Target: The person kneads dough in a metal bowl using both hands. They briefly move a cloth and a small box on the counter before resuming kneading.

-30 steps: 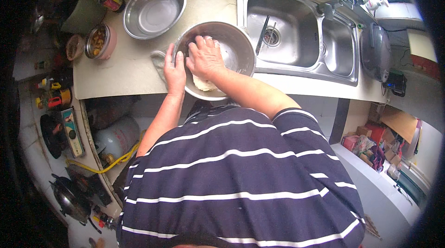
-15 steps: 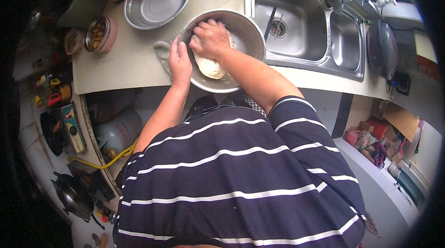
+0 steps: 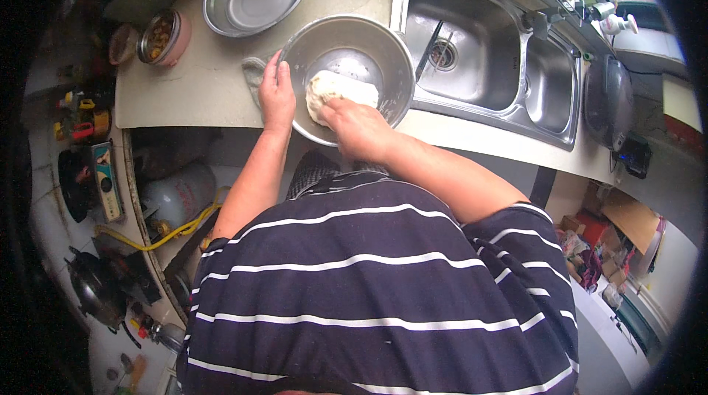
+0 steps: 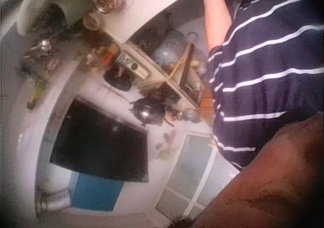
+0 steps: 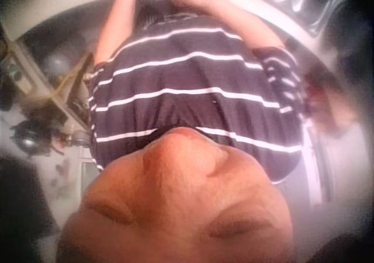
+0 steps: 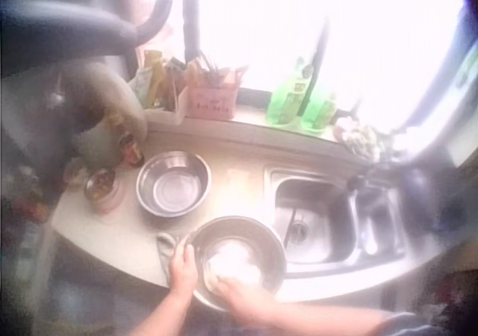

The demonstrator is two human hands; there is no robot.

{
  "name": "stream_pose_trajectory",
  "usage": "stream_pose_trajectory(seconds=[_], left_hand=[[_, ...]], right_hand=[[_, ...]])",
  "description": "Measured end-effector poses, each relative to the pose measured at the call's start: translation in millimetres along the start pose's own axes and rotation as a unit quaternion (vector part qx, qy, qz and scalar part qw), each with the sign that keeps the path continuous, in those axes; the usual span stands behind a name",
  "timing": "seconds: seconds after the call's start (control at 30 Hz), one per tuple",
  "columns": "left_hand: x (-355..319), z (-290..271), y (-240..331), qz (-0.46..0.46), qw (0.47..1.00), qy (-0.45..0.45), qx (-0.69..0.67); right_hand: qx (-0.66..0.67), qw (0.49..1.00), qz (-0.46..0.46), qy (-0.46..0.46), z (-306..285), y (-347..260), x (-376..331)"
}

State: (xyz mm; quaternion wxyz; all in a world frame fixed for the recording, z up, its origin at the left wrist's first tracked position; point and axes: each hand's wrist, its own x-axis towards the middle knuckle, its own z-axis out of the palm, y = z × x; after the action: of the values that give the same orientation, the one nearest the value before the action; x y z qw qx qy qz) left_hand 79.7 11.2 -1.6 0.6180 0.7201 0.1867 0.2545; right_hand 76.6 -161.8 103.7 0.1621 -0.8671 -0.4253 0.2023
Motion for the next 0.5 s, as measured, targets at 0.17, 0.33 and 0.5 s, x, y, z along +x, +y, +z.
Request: stream_pose_trajectory(seconds=[0.17,0.33,0.5], left_hand=[[3,0,1,-0.038,0.999,-0.019,-0.004],[3,-4,0,-0.058,0.997,-0.039,-0.040],[16,-9,-1,-0.049,0.994,-0.084,-0.052]], right_hand=[[-0.014,0.999,0.032,-0.007,11,1,28],[0.113,0.992,-0.038,0.043,-29,-3,27],[-0.034,0.968,0.135,0.211,-13,-1,82]])
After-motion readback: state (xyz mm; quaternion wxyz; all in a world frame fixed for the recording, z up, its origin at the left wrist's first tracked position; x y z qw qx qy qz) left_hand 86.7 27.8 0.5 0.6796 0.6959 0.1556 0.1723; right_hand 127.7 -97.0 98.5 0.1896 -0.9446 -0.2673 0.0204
